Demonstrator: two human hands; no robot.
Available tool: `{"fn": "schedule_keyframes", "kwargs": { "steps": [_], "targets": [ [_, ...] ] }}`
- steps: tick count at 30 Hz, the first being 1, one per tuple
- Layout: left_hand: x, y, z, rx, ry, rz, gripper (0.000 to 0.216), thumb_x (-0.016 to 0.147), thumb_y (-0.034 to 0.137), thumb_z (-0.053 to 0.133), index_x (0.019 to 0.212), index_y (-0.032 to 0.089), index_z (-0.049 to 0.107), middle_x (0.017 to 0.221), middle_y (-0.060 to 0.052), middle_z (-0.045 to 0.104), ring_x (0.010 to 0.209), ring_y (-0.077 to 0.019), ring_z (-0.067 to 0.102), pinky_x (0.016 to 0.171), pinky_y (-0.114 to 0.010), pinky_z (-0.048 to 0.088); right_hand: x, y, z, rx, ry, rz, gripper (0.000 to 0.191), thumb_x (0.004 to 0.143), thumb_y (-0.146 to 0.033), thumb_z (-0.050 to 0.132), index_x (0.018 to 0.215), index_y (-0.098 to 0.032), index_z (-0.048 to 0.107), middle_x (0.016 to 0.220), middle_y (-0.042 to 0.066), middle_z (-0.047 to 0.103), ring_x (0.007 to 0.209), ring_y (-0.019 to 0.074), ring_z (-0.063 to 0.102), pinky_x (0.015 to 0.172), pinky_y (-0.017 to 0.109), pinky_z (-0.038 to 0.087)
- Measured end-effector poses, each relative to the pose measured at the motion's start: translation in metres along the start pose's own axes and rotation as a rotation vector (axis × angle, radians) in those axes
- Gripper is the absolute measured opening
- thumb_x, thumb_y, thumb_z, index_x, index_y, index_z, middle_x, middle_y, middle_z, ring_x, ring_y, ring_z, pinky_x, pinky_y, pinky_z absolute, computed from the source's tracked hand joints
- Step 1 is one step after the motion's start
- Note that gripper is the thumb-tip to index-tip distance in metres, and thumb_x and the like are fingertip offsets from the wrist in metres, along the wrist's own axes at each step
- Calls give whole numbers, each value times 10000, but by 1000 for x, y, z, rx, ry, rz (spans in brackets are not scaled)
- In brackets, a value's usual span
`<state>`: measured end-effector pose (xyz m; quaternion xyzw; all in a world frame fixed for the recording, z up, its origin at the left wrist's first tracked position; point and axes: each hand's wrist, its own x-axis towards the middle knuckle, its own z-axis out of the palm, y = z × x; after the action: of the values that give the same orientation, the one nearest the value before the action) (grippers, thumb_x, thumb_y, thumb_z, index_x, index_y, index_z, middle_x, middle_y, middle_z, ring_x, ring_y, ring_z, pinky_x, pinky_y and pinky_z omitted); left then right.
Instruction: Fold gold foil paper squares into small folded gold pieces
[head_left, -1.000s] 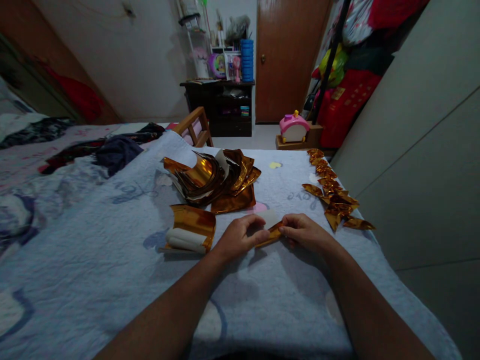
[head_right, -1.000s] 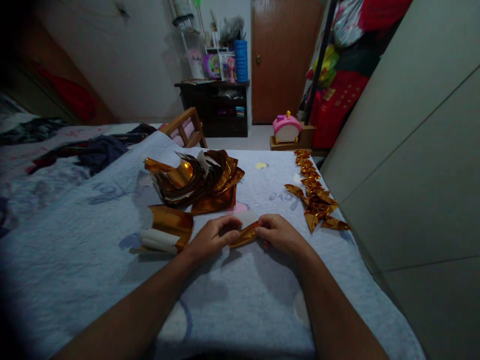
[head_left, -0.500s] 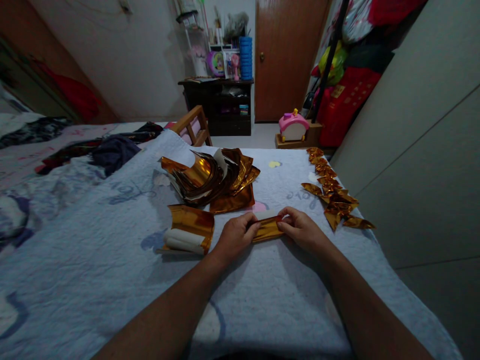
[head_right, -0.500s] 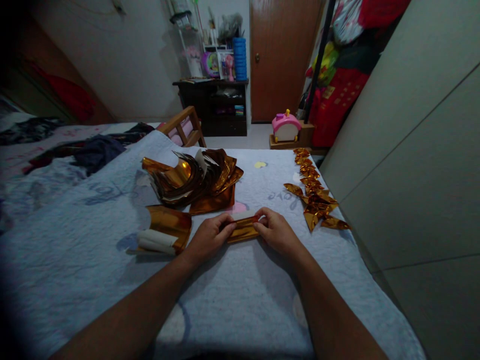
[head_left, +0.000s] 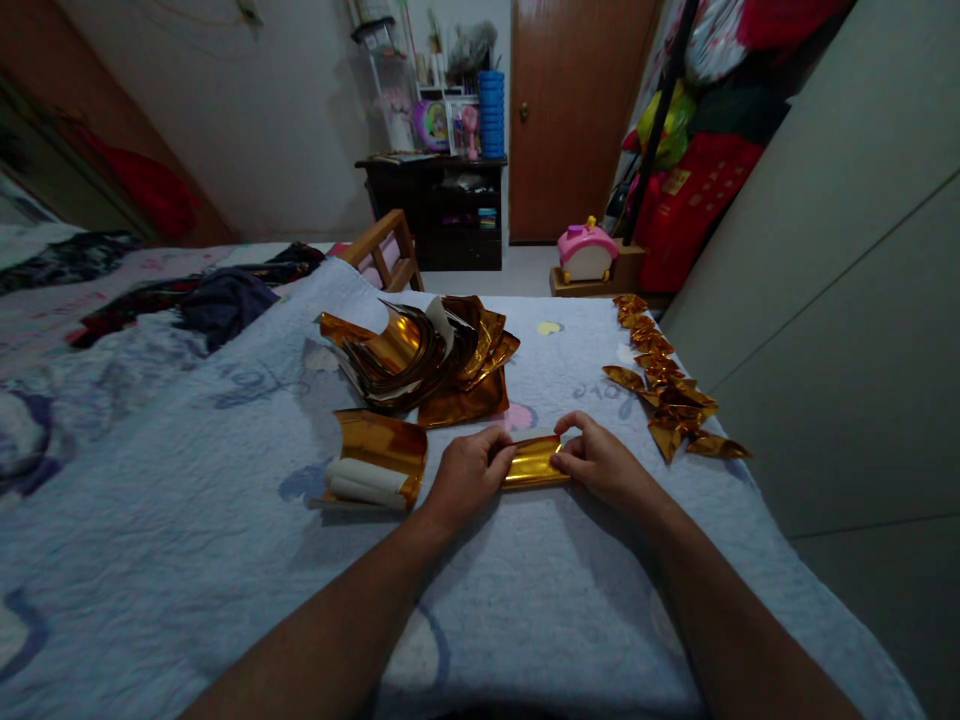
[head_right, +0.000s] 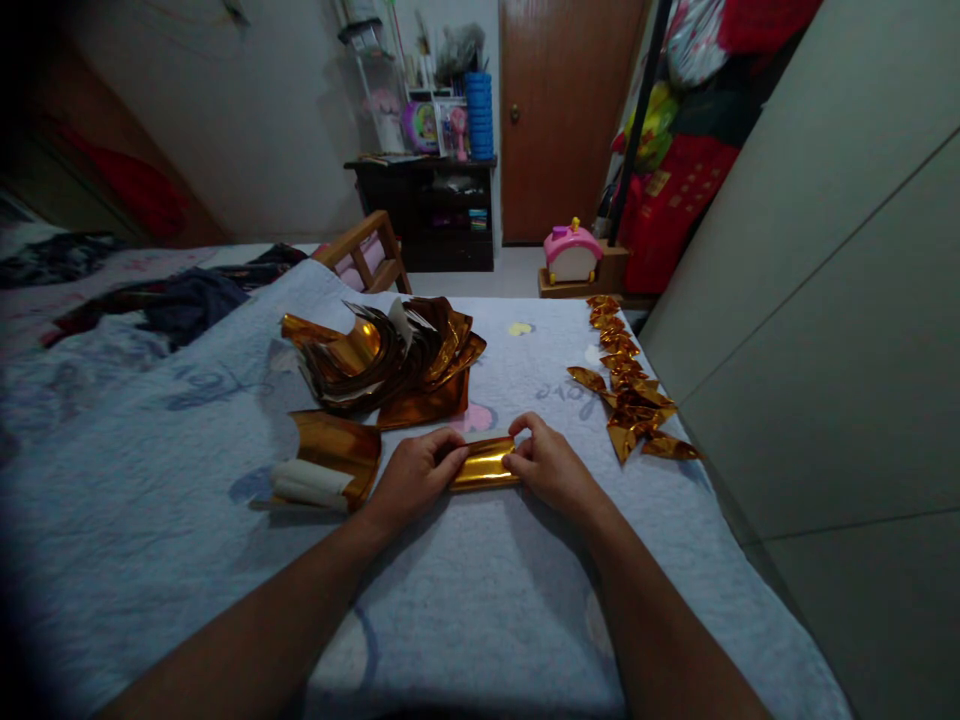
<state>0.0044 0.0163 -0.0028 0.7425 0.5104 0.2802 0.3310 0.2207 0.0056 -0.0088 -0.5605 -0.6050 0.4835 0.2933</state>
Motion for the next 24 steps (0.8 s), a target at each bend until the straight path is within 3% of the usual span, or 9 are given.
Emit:
{"fn": "schedule_keyframes", "kwargs": {
  "steps": [5, 11, 24],
  "targets": [
    [3, -2, 2, 90, 32, -52, 200, 905, 295, 572, 780, 201, 696, 755, -10, 715, 715, -172, 637, 673, -260, 390, -1, -2, 1, -24, 68, -10, 251, 775, -258, 616, 947, -247, 434, 577, -91, 524, 492, 117, 466, 499, 229, 314],
    [5, -3, 5, 162, 38, -43, 223, 931, 250, 534, 759, 194, 665, 727, -13, 684, 685, -163, 615, 646, -257, 361, 1, -2, 0, -176, 64, -122, 62, 761, -179, 595, 747, -215, 546, 724, -4, 590, 666, 151, 521, 623, 271, 371],
    [8, -4, 8, 222, 73, -36, 153, 911, 182, 571, 774, 191, 639, 796, -25, 683, 754, -179, 624, 703, -282, 386, 0, -7, 4, -248, 63, -114, 85, 807, -137, 573, 804, -207, 622, 806, 31, 678, 750, 185, 603, 716, 301, 418]
  ]
}}
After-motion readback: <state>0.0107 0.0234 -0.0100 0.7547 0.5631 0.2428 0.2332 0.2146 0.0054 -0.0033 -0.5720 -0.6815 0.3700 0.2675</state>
